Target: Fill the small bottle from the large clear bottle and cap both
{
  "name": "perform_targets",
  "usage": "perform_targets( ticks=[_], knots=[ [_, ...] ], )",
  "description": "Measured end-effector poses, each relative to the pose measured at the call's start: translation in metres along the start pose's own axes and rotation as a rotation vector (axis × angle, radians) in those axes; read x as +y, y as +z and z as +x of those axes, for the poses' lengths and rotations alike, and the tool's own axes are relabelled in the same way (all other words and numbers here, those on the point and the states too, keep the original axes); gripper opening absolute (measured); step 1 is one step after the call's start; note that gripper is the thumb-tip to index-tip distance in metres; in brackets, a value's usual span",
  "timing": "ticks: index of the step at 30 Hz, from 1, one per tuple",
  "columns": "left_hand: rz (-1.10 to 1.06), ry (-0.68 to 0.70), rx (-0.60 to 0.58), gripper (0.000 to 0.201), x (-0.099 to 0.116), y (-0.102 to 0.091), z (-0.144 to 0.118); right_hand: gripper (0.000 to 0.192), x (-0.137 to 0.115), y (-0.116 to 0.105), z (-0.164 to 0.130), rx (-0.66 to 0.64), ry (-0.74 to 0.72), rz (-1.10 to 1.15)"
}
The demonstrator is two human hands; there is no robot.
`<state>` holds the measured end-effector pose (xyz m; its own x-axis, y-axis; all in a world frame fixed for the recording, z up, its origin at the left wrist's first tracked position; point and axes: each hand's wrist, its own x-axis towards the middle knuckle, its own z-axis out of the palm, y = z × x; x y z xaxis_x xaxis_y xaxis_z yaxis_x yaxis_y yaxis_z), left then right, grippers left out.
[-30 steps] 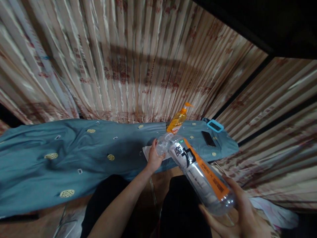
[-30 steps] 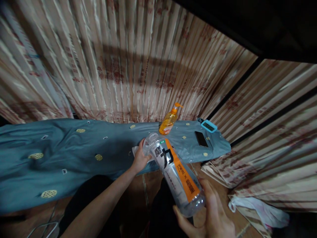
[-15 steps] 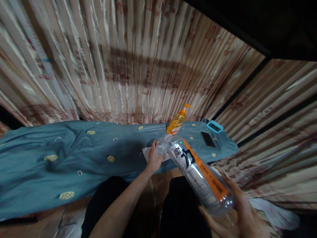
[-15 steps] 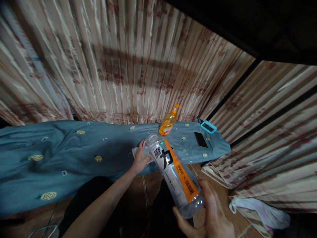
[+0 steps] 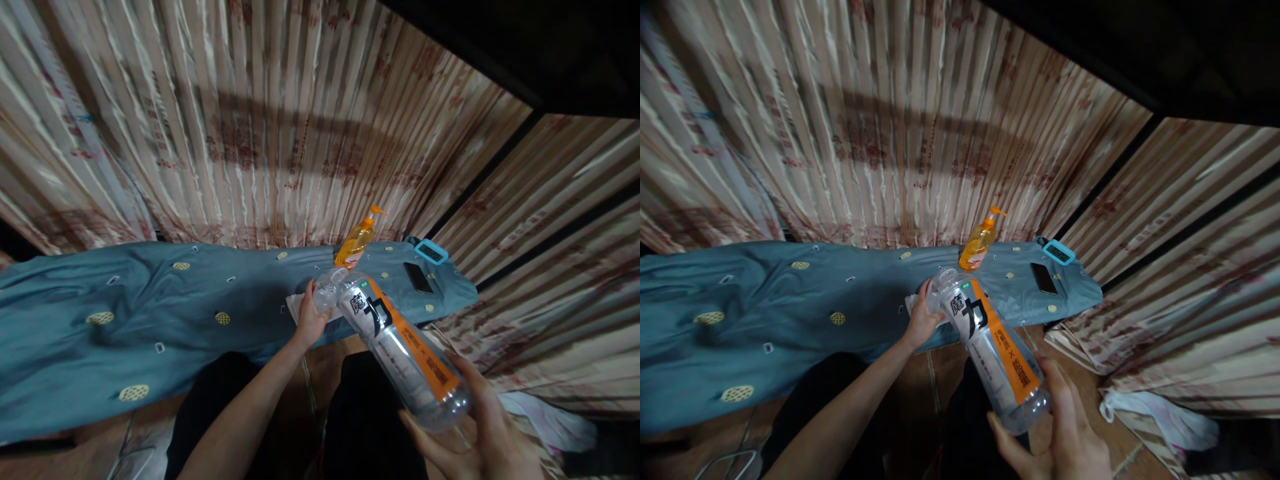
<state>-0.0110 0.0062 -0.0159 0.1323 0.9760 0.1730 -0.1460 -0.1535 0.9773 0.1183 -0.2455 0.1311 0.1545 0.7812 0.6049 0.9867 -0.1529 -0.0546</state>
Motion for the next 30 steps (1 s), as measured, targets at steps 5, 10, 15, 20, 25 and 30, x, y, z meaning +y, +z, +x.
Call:
perform_targets(
  ticks=[5,10,15,20,25,30],
  knots=[
    [0.046,-0.030,-0.016,0.092,0.005,0.000,0.000,0.077,-0.002,-0.002,-0.001,-0.002,0.009,-0.001],
    [0.061,-0.035,-0.028,0.092,0.008,0.000,0.000,0.079,0.008,-0.002,0.000,0.013,-0.103,-0.029],
    [0.033,-0.033,-0.029,0.091,0.006,0.000,0.000,0.078,0.008,-0.001,0.001,0.001,-0.059,-0.025],
    [0.062,-0.024,-0.021,0.091,0.007,0.000,0.000,0.081,0.008,0.001,0.001,0.004,-0.089,-0.034],
    [0.072,-0.019,-0.008,0.091,0.009,-0.001,-0.001,0.083,0.008,-0.001,0.002,-0.015,-0.084,-0.034],
    [0.070,-0.019,0.001,0.091,0.007,-0.001,-0.001,0.081,0.009,-0.002,0.001,-0.013,-0.046,-0.054]
  ],
)
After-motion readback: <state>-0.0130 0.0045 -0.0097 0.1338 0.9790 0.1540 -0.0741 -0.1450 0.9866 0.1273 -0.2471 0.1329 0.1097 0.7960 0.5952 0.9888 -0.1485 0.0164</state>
